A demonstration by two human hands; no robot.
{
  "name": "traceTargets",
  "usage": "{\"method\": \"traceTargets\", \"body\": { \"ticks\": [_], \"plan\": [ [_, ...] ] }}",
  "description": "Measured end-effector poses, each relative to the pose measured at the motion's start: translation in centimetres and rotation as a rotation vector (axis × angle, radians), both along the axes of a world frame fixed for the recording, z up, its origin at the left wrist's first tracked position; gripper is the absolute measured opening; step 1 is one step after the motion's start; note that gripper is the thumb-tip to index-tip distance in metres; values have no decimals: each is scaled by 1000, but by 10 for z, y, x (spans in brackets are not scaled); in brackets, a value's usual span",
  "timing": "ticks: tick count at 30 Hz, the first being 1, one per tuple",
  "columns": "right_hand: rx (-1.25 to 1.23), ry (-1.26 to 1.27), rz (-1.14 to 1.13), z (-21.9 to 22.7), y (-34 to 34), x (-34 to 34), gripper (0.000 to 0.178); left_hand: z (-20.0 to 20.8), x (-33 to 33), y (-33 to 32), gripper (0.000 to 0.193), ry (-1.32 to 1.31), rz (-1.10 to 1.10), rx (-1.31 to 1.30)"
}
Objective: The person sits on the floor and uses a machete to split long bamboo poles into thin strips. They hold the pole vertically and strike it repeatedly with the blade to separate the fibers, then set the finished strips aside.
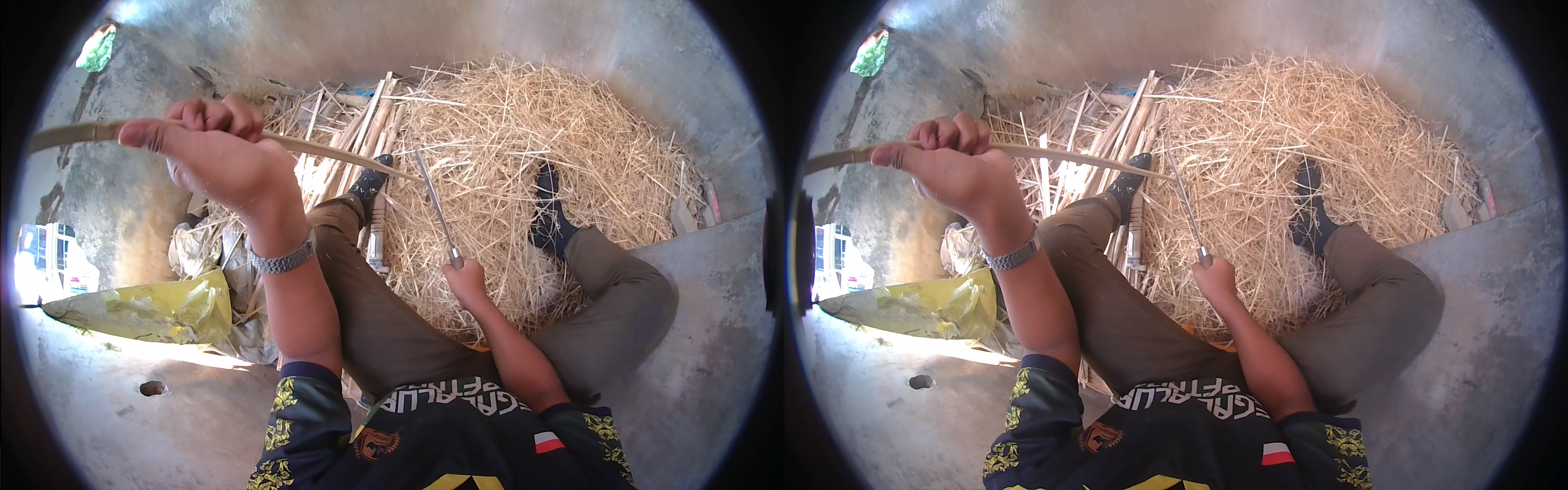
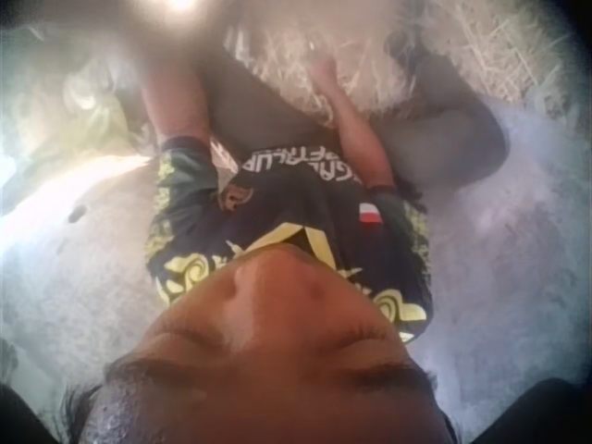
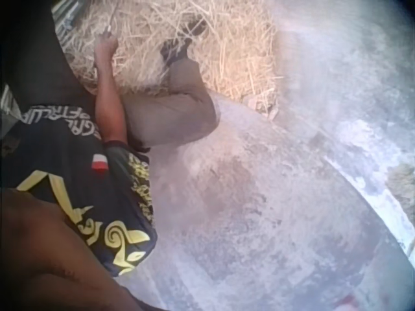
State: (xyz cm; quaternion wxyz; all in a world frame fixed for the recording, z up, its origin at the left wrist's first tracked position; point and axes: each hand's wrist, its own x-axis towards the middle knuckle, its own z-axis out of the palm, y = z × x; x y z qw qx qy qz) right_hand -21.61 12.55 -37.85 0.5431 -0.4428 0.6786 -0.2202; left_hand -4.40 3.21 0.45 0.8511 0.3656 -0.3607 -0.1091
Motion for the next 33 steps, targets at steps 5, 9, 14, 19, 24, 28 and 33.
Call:
{"method": "traceTargets", "body": {
  "ticks": [5, 9, 14, 19, 24, 28, 33],
  "plan": [
    [-328, 230, 93, 59, -4, 8, 24, -1, 19, 6, 69, 8, 40, -49],
    [-275, 253, -45, 43, -5, 0, 24, 13, 21, 31, 68, 25, 25, -124],
    [26, 299, -213, -9, -8, -20, 26, 28, 16, 47, 67, 7, -26, -95],
    [8, 20, -231, 20, -17, -9, 27, 22, 11, 35, 66, 35, 22, -70],
    [56, -36, -264, 10, -15, -6, 25, -10, 6, 9, 65, -20, -7, 42],
    [-44, -48, -258, -15, -11, -4, 22, -26, 9, -9, 68, -8, -87, 69],
    [-33, -9, -205, -21, -9, -3, 22, -37, 7, -23, 67, 3, -161, 114]
  ]
}}
